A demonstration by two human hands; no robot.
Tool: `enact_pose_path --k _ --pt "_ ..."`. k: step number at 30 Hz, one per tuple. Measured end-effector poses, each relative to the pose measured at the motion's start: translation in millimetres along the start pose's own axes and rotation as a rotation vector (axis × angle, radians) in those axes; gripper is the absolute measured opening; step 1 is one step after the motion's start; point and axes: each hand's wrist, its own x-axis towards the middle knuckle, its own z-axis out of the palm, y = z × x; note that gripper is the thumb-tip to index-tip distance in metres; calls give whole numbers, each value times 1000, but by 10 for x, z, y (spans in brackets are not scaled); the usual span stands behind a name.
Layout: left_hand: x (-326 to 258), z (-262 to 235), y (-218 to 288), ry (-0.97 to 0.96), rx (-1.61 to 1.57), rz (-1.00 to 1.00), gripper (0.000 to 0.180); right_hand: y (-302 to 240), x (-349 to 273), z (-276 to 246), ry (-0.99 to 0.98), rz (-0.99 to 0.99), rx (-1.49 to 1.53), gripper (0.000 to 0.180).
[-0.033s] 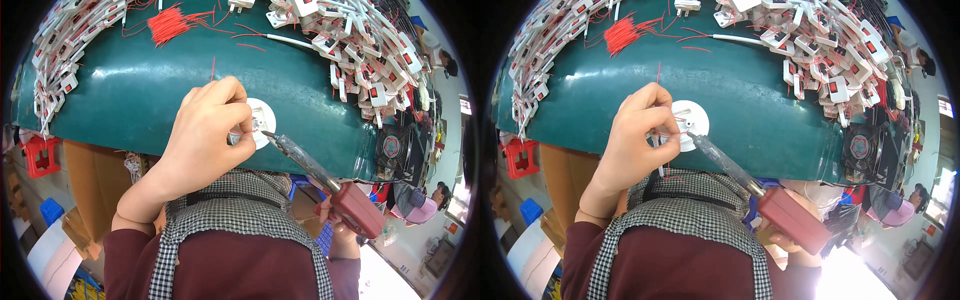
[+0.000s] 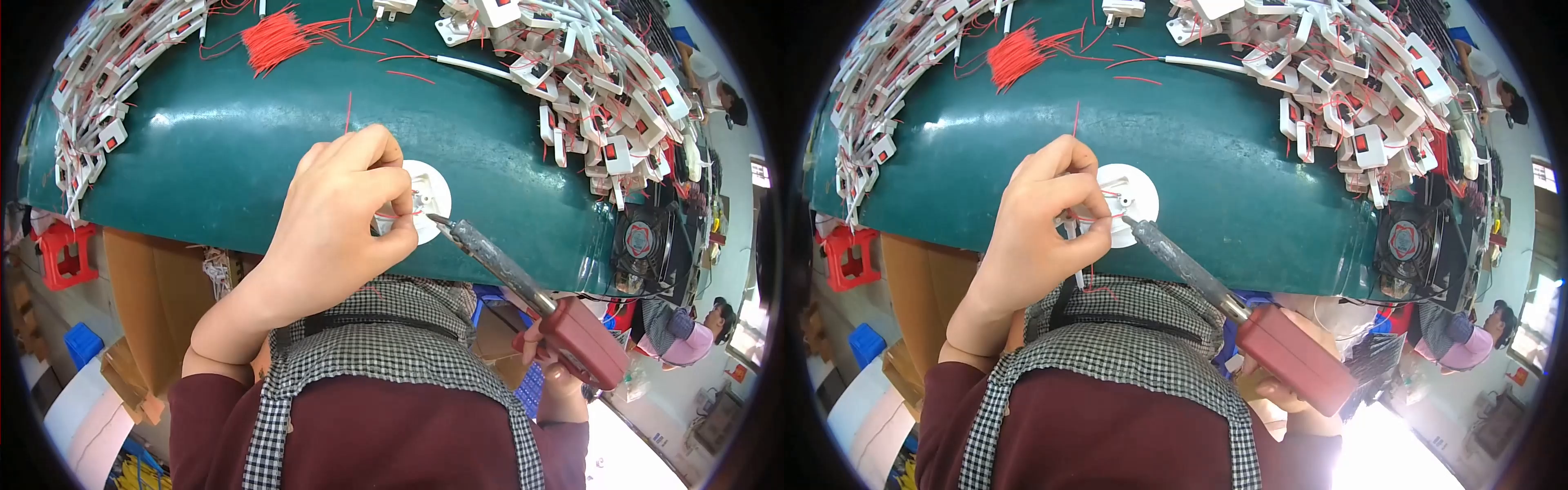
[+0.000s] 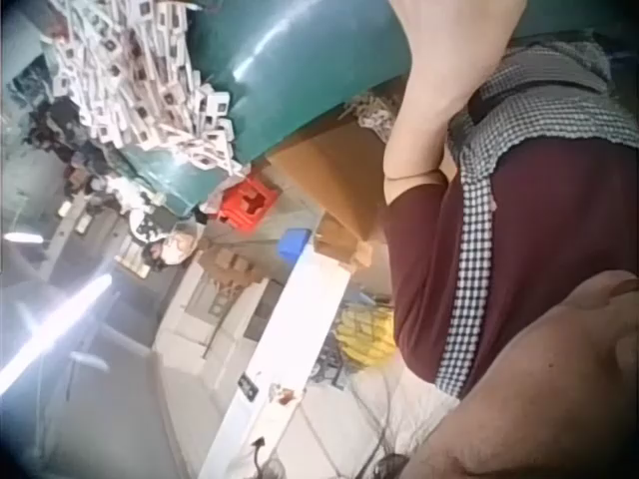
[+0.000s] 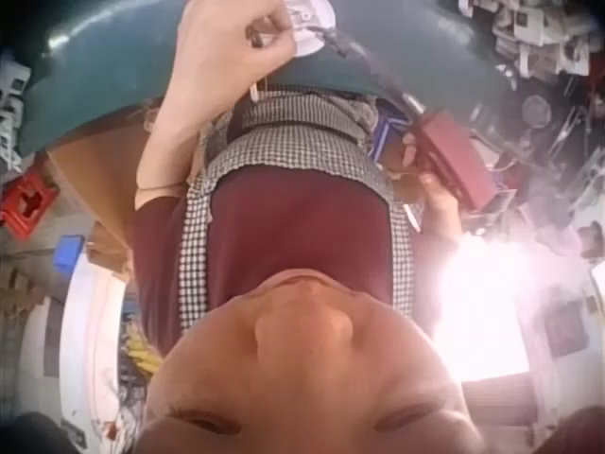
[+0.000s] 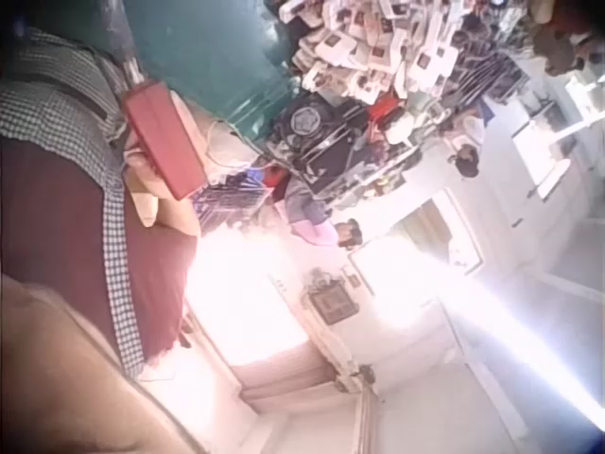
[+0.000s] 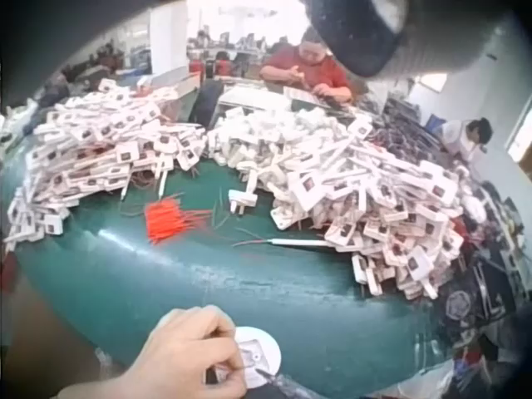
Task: The person places electrical switch components onto a base by hand and solders the wires using a soldering gun.
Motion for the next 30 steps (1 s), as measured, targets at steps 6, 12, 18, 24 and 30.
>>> enact_pose_path --k 6,12,18,24,30 --pt "-48 28 20 34 -14 -42 11 -33 27 -6 7 86 160 84" --pt "-65 38 -4 64 -16 -29 11 -151 91 44 18 182 303 84" --pt "-94 51 -8 68 -71 -76 11 -143 124 12 12 179 305 88" --pt "-91 64 -5 84 -19 -42 11 -87 100 -84 -12 149 290 92" --pt "-113 79 -20 97 -92 -74 11 -151 92 -169 -53 76 157 86"
